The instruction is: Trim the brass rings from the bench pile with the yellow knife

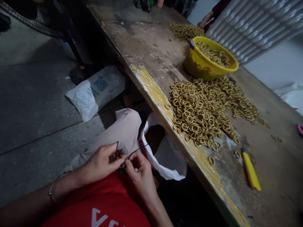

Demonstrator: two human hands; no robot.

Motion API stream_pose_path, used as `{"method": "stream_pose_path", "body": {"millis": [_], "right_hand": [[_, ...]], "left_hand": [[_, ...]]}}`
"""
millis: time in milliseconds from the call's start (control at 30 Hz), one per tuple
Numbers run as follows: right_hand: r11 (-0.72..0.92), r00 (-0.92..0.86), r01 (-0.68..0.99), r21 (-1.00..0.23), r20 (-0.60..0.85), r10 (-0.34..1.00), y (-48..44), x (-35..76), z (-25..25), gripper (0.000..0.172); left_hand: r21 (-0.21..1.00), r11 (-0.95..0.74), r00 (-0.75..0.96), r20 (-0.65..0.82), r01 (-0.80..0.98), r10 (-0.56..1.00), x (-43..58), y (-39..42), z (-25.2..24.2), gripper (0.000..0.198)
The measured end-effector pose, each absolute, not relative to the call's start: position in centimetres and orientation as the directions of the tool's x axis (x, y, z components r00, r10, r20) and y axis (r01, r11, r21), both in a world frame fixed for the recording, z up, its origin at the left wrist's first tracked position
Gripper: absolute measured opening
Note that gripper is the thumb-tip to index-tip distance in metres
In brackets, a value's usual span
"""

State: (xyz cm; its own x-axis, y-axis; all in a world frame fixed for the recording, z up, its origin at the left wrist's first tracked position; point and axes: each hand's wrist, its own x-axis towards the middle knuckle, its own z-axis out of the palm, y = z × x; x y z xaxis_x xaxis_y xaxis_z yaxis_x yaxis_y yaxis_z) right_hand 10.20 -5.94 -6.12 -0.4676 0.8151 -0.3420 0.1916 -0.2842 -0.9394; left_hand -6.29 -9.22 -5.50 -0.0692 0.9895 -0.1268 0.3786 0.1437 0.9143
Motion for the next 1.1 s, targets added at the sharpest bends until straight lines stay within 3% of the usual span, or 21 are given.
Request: {"method": "stream_pose_path", "body": {"millis": [133, 200, 367, 467, 633, 733, 833, 933, 1033, 1100], "right_hand": [[-0.093, -0.396, 0.280, -0.955, -0.203, 0.895, -6.8, 10.1, -7.1, 0.016], [-0.076, -0.364, 0.285, -0.956, -0.181, 0.914, -7.0, 10.0, -7.4, 0.014], [-0.332, -0.274, 0.039, -0.942, -0.330, 0.904, -6.8, 9.4, -7.3, 0.023], [-0.459, -0.322, -0.034, -0.888, -0.425, 0.846, -6.3, 9.1, -7.0, 0.027], [-0.519, -0.338, -0.093, -0.850, -0.463, 0.819, -5.4, 9.0, -7.1, 0.027], [-0.534, -0.337, -0.100, -0.839, -0.477, 0.812, -5.0, 8.9, -7.3, 0.027], [-0.551, -0.338, -0.134, -0.824, -0.484, 0.807, -4.8, 8.7, -7.3, 0.027], [-0.583, -0.357, -0.180, -0.792, -0.500, 0.789, -4.7, 8.4, -7.3, 0.028], [-0.589, -0.356, -0.166, -0.791, -0.509, 0.784, -4.9, 8.3, -7.4, 0.028], [-0.574, -0.346, -0.152, -0.805, -0.500, 0.794, -5.1, 8.3, -7.5, 0.029]], "left_hand": [[0.870, 0.070, -0.149, 0.004, 0.487, 0.989, -5.9, -9.7, -5.2, 0.019], [0.847, 0.037, -0.164, 0.059, 0.531, 0.985, -5.6, -10.0, -5.4, 0.019], [0.819, -0.012, -0.100, 0.084, 0.573, 0.991, -5.0, -10.7, -6.3, 0.016], [0.799, -0.074, -0.024, 0.110, 0.597, 0.994, -5.0, -11.0, -6.5, 0.019], [0.754, -0.260, 0.078, 0.268, 0.604, 0.960, -5.5, -11.1, -6.4, 0.026], [0.788, -0.294, 0.119, 0.274, 0.541, 0.954, -5.5, -10.9, -6.5, 0.026], [0.855, -0.189, 0.038, 0.195, 0.482, 0.980, -5.3, -10.7, -6.9, 0.019], [0.920, 0.117, -0.190, -0.047, 0.375, 0.981, -5.2, -10.3, -7.2, 0.004], [0.920, 0.366, -0.255, -0.324, 0.139, 0.911, -5.3, -9.9, -7.4, 0.014], [0.907, 0.419, -0.239, -0.396, 0.050, 0.887, -5.4, -9.7, -7.4, 0.016]]}}
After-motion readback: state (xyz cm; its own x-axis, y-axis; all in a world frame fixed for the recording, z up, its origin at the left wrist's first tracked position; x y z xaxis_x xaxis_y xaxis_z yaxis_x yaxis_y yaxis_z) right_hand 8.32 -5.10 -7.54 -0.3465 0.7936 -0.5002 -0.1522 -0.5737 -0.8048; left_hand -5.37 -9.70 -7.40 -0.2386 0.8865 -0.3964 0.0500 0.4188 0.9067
